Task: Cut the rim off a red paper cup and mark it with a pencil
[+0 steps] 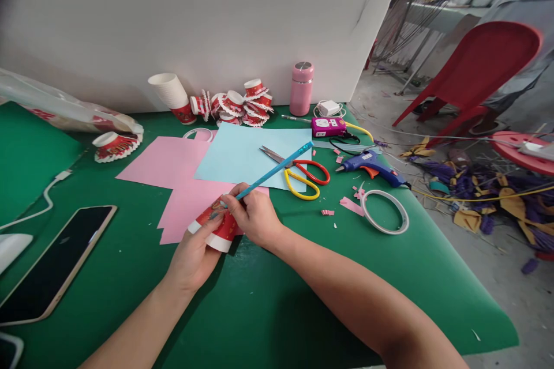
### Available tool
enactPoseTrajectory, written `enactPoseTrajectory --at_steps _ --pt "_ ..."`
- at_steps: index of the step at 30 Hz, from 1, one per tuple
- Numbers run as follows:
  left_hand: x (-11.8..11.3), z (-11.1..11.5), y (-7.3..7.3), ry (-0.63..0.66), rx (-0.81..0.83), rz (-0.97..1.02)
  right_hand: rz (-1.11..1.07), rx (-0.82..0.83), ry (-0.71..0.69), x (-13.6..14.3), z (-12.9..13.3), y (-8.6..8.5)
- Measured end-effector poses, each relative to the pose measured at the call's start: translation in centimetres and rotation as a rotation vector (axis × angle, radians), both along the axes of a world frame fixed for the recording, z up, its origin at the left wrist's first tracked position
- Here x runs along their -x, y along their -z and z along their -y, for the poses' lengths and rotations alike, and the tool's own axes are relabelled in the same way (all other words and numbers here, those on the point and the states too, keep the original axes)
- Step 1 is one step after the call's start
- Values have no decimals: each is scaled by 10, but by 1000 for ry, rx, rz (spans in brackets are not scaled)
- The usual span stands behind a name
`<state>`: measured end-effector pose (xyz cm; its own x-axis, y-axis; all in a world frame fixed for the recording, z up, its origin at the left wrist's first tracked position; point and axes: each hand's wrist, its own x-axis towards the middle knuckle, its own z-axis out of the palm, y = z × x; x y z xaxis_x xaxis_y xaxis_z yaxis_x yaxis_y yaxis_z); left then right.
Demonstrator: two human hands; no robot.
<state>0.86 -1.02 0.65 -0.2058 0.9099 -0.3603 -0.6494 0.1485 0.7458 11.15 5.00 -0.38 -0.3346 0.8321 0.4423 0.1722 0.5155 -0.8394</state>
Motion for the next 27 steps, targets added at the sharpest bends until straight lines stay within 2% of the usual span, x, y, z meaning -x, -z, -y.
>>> enactPoseTrajectory --at_steps 18,27 --pt "-1 2 3 -2 0 6 69 8 38 0 1 -2" --pt "-1 2 6 41 -34 -34 74 -23 44 -1 0 0"
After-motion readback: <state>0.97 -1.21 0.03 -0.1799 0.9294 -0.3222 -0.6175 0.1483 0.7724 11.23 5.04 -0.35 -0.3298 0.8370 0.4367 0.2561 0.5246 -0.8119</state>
